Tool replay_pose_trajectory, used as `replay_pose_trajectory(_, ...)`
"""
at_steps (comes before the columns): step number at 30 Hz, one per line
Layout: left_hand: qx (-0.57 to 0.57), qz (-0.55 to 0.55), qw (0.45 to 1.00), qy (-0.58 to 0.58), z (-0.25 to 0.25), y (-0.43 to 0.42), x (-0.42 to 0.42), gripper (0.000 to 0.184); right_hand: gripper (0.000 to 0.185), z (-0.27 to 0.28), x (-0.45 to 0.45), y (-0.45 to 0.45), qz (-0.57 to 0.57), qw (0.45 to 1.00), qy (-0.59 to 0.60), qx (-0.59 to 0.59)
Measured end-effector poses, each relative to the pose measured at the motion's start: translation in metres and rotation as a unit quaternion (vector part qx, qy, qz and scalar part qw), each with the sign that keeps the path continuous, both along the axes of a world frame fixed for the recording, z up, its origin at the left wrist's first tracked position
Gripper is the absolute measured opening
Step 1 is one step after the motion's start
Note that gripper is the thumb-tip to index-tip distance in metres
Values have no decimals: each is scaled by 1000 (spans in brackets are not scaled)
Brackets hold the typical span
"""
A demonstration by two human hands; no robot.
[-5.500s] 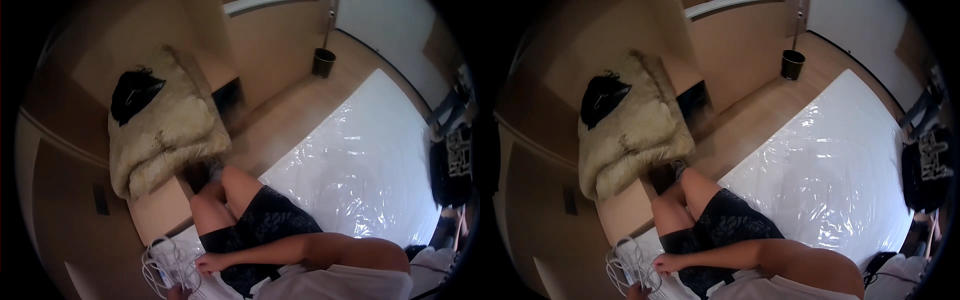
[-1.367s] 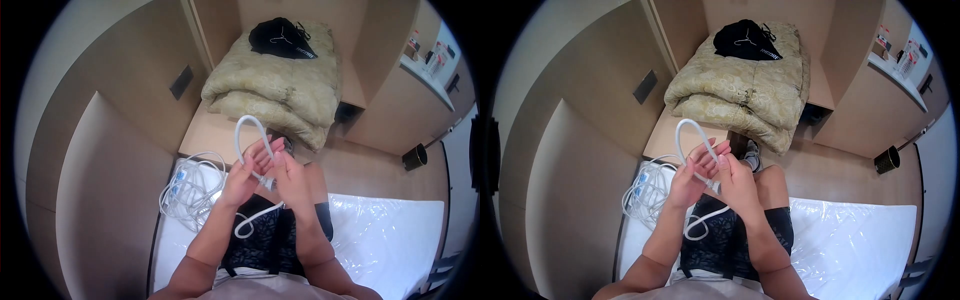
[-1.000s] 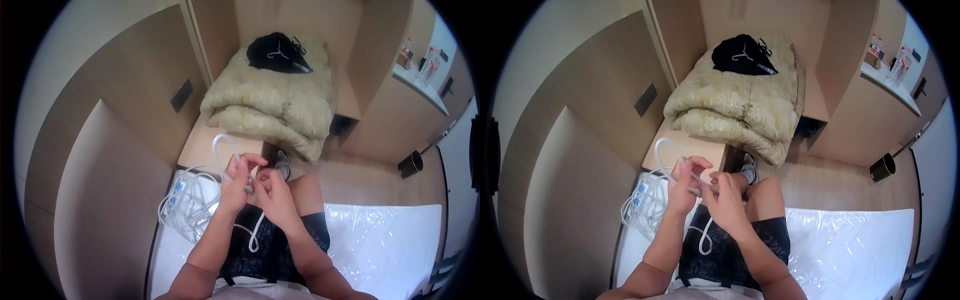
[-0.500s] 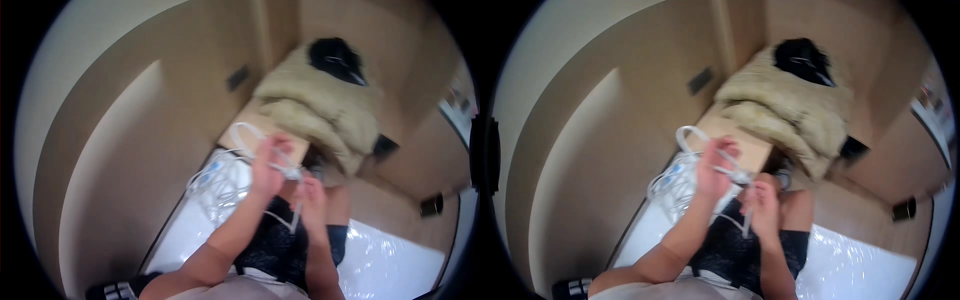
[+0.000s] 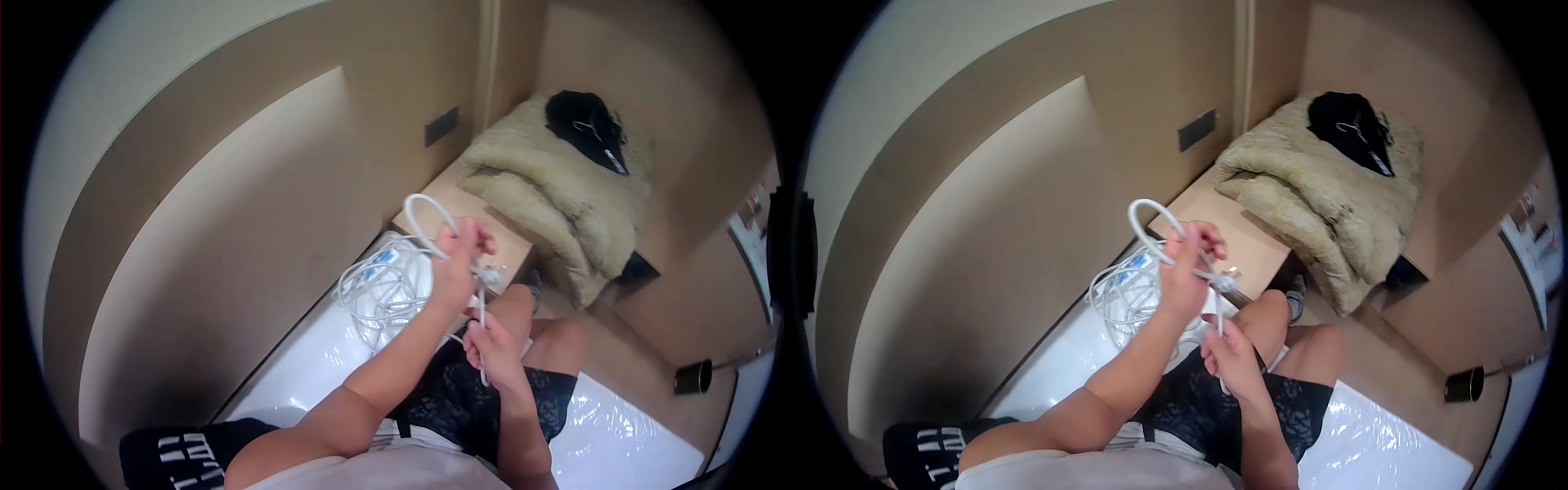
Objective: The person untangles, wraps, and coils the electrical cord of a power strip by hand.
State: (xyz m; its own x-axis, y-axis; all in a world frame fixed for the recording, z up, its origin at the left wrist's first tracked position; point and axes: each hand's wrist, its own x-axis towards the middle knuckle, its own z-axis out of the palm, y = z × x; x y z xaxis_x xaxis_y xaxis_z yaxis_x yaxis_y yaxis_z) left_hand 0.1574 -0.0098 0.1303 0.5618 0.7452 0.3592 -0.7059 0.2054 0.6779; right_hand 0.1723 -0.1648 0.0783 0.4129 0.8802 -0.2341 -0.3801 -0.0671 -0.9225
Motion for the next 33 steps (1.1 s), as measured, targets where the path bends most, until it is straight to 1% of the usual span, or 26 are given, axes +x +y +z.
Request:
replay_pose_trajectory(2,-4,-18,999,-33,5,9,-15,29,35,2,-9,1,18,998,-68,4)
replay_pose_trajectory(3,-7,-54,995,-85,9,15,-23,31,39,-4,-8,-1,40,996,-78,-21)
replay_pose_trajectory(4,-11,-88,987,-135,12,20,-33,34,40,-10,-8,-3,36,987,-155,-30)
replay_pose_trajectory(6,-35,-136,979,-149,27,28,-58,41,41,-18,-11,-4,31,953,-298,-55)
replay_pose_trajectory(7,-40,-150,978,-142,30,29,-69,43,43,-8,-16,-5,4,935,-346,-77)
replay_pose_trajectory(8,-43,-159,977,-137,33,29,-80,44,39,-32,-11,-6,-25,932,-358,-57)
replay_pose_trajectory(10,-40,-172,976,-128,36,32,-95,47,34,-28,-11,-9,-61,949,-307,19)
replay_pose_trajectory(12,-38,-179,978,-104,33,35,-113,49,31,-11,-5,-15,-42,964,-262,9)
replay_pose_trajectory(13,-35,-190,977,-94,30,36,-122,51,25,2,-8,-15,-50,965,-256,32)
replay_pose_trajectory(14,-42,-190,976,-94,29,37,-129,51,19,10,-6,-19,-51,945,-323,3)
replay_pose_trajectory(16,-55,-193,975,-95,25,37,-142,52,10,33,-17,-19,-70,947,-310,47)
replay_pose_trajectory(17,-32,-193,976,-91,24,38,-147,47,12,40,-20,-19,-60,926,-369,48)
replay_pose_trajectory(18,-27,-185,980,-70,19,40,-152,44,13,48,-20,-21,-48,899,-432,51)
replay_pose_trajectory(19,-22,-173,983,-55,16,43,-154,41,15,58,-22,-21,-22,847,-530,44)
replay_pose_trajectory(20,-19,-159,986,-42,14,44,-155,39,14,66,-28,-21,-15,809,-585,58)
replay_pose_trajectory(21,-29,-139,989,-39,11,44,-155,33,13,70,-34,-20,-16,803,-594,48)
replay_pose_trajectory(24,-66,-127,989,-47,7,54,-163,32,14,65,-38,-15,-21,777,-627,47)
replay_pose_trajectory(28,-141,-124,977,-101,14,53,-175,35,15,56,-37,-13,-13,749,-661,44)
replay_pose_trajectory(29,-174,-125,970,-111,17,51,-177,37,16,54,-37,-12,-2,756,-654,38)
replay_pose_trajectory(32,-155,-74,977,-129,8,56,-176,33,18,58,-49,-13,23,778,-627,43)
replay_pose_trajectory(33,-145,-35,981,-127,5,56,-174,31,19,57,-53,-12,34,769,-636,57)
